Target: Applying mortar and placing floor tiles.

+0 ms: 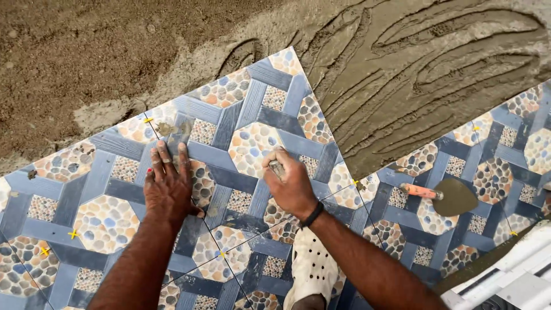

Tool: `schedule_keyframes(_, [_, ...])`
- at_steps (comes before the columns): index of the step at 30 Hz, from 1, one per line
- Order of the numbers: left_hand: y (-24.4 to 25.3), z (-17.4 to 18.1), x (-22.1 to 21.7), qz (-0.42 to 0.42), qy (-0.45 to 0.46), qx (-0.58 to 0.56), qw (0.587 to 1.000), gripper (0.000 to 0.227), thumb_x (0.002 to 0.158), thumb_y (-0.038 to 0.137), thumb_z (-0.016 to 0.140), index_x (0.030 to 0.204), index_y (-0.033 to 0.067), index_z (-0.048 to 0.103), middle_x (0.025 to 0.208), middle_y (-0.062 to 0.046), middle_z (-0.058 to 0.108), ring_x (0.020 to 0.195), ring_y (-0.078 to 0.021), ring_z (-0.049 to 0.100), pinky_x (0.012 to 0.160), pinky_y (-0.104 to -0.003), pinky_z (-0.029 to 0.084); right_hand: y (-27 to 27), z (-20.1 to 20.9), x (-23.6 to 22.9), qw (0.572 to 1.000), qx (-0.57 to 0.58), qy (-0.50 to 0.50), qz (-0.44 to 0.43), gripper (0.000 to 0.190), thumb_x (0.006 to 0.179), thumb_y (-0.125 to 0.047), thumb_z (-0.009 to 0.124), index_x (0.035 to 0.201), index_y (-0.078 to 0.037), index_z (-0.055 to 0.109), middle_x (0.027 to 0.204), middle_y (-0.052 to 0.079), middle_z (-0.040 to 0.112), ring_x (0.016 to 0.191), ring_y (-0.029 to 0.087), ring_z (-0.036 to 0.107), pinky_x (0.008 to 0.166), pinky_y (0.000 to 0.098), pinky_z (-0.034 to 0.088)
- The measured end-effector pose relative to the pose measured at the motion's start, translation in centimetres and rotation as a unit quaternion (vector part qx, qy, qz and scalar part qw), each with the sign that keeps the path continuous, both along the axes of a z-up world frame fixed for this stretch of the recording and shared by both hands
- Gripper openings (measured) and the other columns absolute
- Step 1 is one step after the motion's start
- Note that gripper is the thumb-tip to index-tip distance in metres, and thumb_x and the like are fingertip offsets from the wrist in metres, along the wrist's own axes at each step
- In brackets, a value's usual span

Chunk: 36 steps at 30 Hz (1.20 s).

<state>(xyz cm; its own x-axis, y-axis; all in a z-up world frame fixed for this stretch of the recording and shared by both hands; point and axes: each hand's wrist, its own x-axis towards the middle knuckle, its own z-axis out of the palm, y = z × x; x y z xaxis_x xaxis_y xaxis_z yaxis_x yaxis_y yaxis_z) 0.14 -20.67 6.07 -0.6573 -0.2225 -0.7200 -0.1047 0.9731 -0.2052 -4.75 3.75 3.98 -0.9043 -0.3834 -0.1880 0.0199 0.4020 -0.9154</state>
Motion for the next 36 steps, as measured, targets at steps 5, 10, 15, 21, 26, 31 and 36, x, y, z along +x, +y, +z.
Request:
schedule_keyframes(5, [0.4,0.4,-0.1,-0.003,-0.01,-0.02,1.0,0.167,0.051,0.069,0.095,0.163,0.0025,-0.01,0.165,-0.037,-0.006,0.156,-0.0465,0.006,0.123,-0.048,0.032,1.2,-1.3,0.1,0.999,-0.005,0.032,0.008,0.005,0.089,-0.004,0.062,0.094,-0.005,0.062,0.082,0.008,0.066,0.076,0.016,0.068,0.072,0.0332,0.053])
schedule_keyframes(10, [0.3,0.4,-0.3,0.007,-0.013,-0.011,1.0,0.168,0.051,0.068,0.096,0.163,0.0032,-0.012,0.165,-0.037,-0.008,0.156,-0.0459,0.004,0.122,-0.049,0.033,0.5,0.5,0.5,0.999,-0.022,0.029,0.019,0.004,0.09,-0.003,0.062,0.093,-0.005,0.061,0.08,0.008,0.064,0.074,0.016,0.066,0.07,0.033,0.053])
schedule_keyframes(15, [0.5,0.2,0.3,0.003,-0.005,-0.009,1.0,0.168,0.05,0.068,0.096,0.162,0.0026,-0.011,0.165,-0.037,-0.007,0.156,-0.0467,0.005,0.122,-0.049,0.033,2.4,-2.0,2.0,0.999,-0.034,-0.014,0.029,0.001,0.092,-0.003,0.062,0.091,-0.004,0.062,0.077,0.007,0.063,0.068,0.014,0.064,0.064,0.0306,0.052])
schedule_keyframes(21, [0.0,-0.5,-0.2,0.0,-0.01,-0.008,1.0,0.169,0.051,0.07,0.094,0.162,0.0011,-0.014,0.165,-0.038,-0.007,0.155,-0.048,0.004,0.12,-0.05,0.035,11.5,-2.9,0.4,0.956,-0.192,-0.099,-0.2,0.007,0.093,0.0,0.061,0.096,-0.007,0.06,0.077,0.005,0.065,0.066,0.012,0.062,0.06,0.0274,0.055])
schedule_keyframes(26, [0.3,0.0,-0.2,-0.011,-0.026,-0.018,0.999,0.168,0.052,0.072,0.092,0.162,0.0004,-0.014,0.164,-0.039,-0.005,0.155,-0.0485,0.005,0.118,-0.049,0.038,19.5,-8.5,0.9,0.923,-0.173,0.006,-0.343,0.012,0.093,0.008,0.062,0.099,-0.003,0.061,0.086,0.004,0.061,0.071,0.01,0.056,0.064,0.0253,0.048])
schedule_keyframes(31, [0.4,0.1,-0.7,-0.002,-0.019,-0.015,1.0,0.168,0.052,0.071,0.093,0.162,0.0012,-0.013,0.165,-0.038,-0.006,0.155,-0.0476,0.004,0.121,-0.049,0.036,22.2,-5.6,-1.3,0.883,-0.232,-0.016,-0.408,0.015,0.092,0.01,0.059,0.098,-0.003,0.06,0.084,0.006,0.062,0.068,0.013,0.058,0.062,0.0277,0.052])
schedule_keyframes(36, [0.3,0.1,-0.4,-0.002,-0.025,-0.015,1.0,0.168,0.052,0.071,0.093,0.162,0.001,-0.013,0.164,-0.039,-0.008,0.155,-0.0484,0.003,0.122,-0.05,0.033,20.6,-1.4,-1.8,0.858,-0.301,0.01,-0.417,0.016,0.091,0.01,0.055,0.1,-0.003,0.061,0.084,0.008,0.063,0.069,0.017,0.062,0.068,0.0309,0.058])
